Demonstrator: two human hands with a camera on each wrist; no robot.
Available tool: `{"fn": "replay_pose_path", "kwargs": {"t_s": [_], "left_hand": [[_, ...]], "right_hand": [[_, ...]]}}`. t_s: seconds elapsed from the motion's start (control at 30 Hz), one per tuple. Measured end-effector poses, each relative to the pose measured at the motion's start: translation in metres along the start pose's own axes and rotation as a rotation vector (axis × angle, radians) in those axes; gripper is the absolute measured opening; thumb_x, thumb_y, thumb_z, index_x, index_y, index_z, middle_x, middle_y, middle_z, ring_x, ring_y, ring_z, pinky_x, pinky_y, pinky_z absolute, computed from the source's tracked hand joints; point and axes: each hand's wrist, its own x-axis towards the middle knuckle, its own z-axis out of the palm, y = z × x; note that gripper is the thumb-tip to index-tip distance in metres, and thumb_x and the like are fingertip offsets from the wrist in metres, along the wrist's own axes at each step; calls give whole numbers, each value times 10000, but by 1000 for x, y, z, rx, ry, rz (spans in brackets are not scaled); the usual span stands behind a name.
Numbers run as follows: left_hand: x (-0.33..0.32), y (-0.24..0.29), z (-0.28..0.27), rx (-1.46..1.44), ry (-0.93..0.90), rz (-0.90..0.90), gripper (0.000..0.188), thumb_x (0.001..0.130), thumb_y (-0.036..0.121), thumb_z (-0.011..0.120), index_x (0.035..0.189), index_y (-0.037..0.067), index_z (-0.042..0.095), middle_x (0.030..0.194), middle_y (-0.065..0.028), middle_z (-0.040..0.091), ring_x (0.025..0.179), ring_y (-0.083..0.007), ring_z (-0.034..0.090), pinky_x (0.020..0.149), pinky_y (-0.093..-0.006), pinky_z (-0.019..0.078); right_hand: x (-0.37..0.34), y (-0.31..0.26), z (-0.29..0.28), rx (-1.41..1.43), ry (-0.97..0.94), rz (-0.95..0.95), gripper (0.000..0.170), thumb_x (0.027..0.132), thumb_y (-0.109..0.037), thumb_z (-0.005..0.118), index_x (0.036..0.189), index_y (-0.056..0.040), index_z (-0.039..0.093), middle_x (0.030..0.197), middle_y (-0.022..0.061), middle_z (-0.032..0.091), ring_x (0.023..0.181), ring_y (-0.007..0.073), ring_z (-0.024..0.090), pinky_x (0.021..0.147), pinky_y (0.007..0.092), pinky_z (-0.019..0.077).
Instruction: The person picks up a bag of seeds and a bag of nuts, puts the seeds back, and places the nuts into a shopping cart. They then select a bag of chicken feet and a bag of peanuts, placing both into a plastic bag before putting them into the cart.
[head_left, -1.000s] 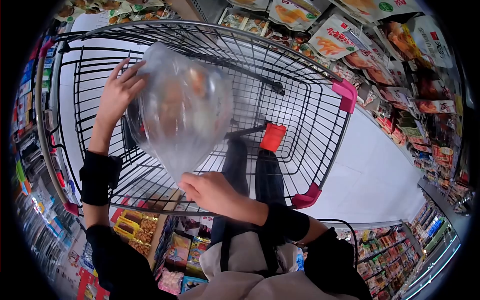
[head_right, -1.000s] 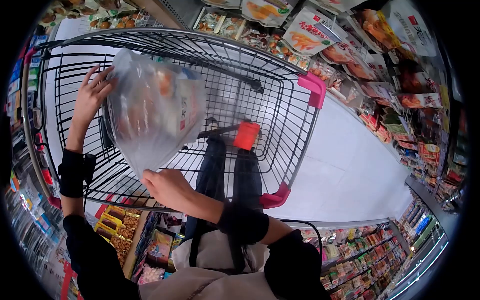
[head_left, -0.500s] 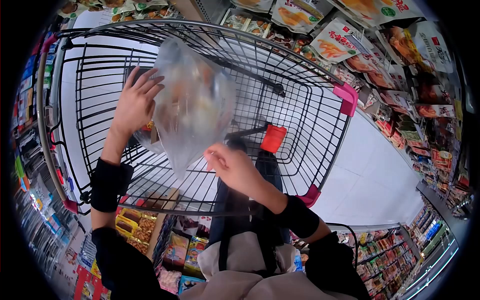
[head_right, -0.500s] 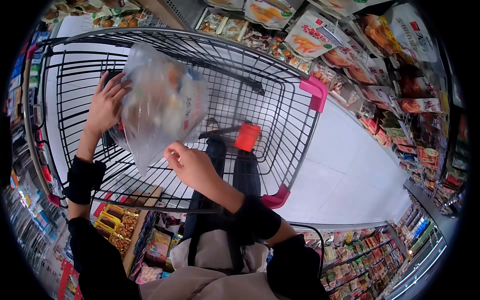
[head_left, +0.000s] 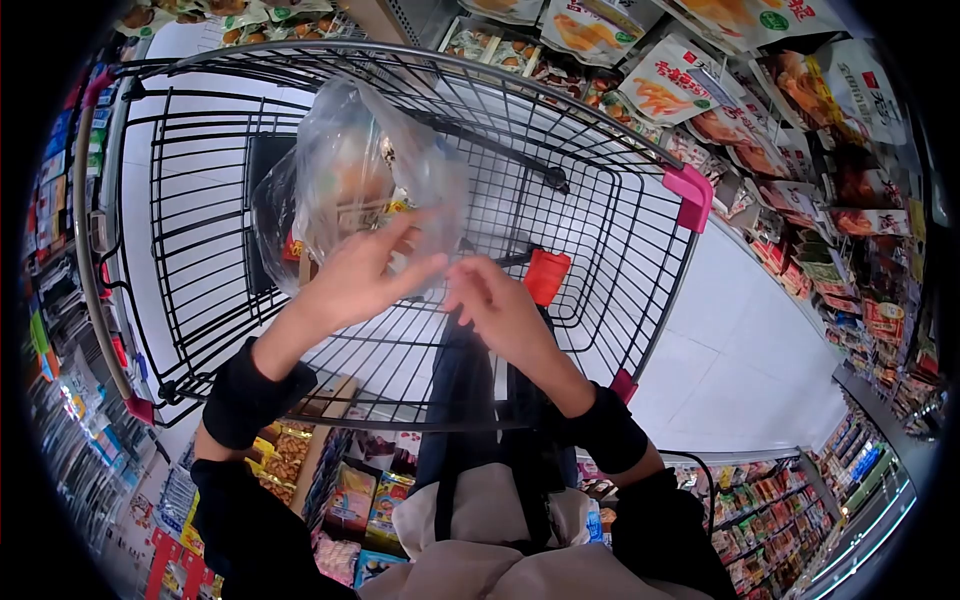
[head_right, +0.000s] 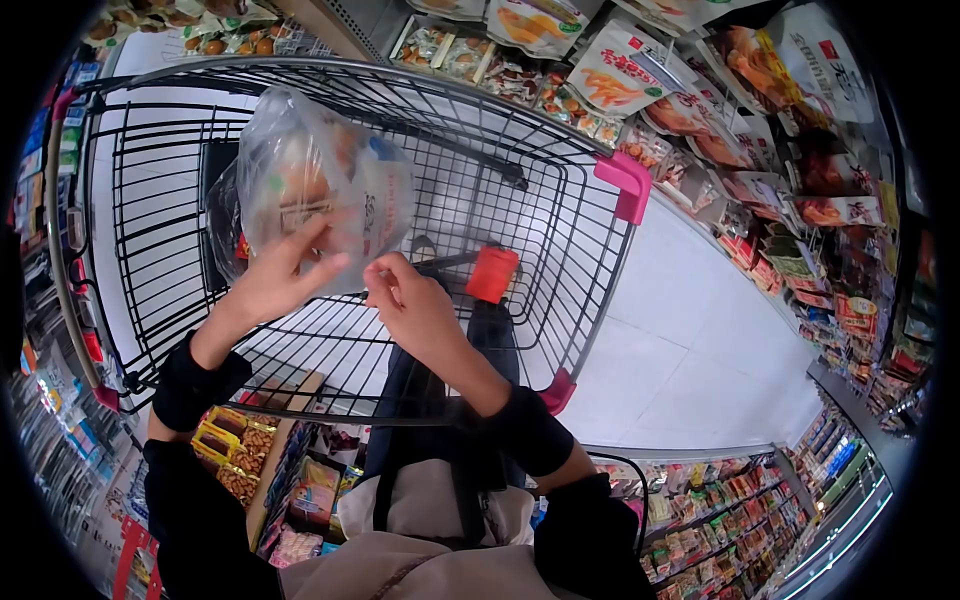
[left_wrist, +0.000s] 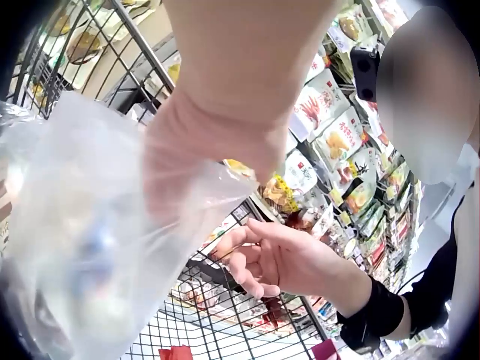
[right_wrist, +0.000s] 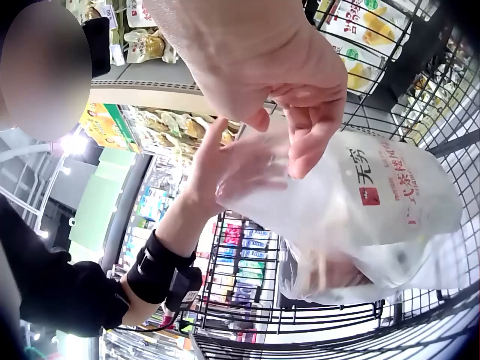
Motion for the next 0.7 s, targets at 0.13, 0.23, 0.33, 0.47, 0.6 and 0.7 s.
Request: {"fn": "replay_pose_path", "kwargs": {"t_s": [0.13,0.23,0.33,0.47,0.6,0.7], "left_hand": [[5,-14,5,-11,59,-115,198,789,123,506,942,2,547,811,-176,574,705,-311,570,644,-329,444],[0,1,5,-52,191,158,132,769,69,511,874,1,555,766,-165,550,653,-311,544,596,-337,427],[-2,-6,9,-23,165,219,130,779,104,529,852,-1,549,758,-146,553,660,-321,546,597,-345,434],[-1,0,9,140,198,169,187,777,188,567,817,6,553,750,-134,560,665,-315,555,599,-346,442],[-7,10,-1,404,257,41,263,756,270,595,837,22,561,831,-137,580,708,-302,565,641,-345,447],[-20,12,-16,491,530,214,301,745,273,579,900,17,547,931,-155,568,797,-312,549,703,-358,430]], "right_hand": [[-8,-4,-4,14,13,29,246,877,-275,449,946,-39,463,680,88,611,561,174,578,553,270,430],[-16,4,-9,7,22,-49,235,880,-259,449,961,-39,463,668,70,598,549,138,552,551,246,425],[-28,13,-20,55,2,-24,218,881,-227,453,986,-37,462,699,70,589,595,123,558,558,224,424],[-43,18,-41,39,37,-9,189,871,-166,468,1003,-31,470,752,83,587,655,123,571,564,222,434],[-60,23,-66,-112,207,-95,167,844,-91,484,997,-25,491,778,91,584,670,150,575,561,244,446],[-72,33,-91,-378,436,-270,180,806,-41,501,985,-28,506,865,113,570,732,202,567,609,273,446]]}}
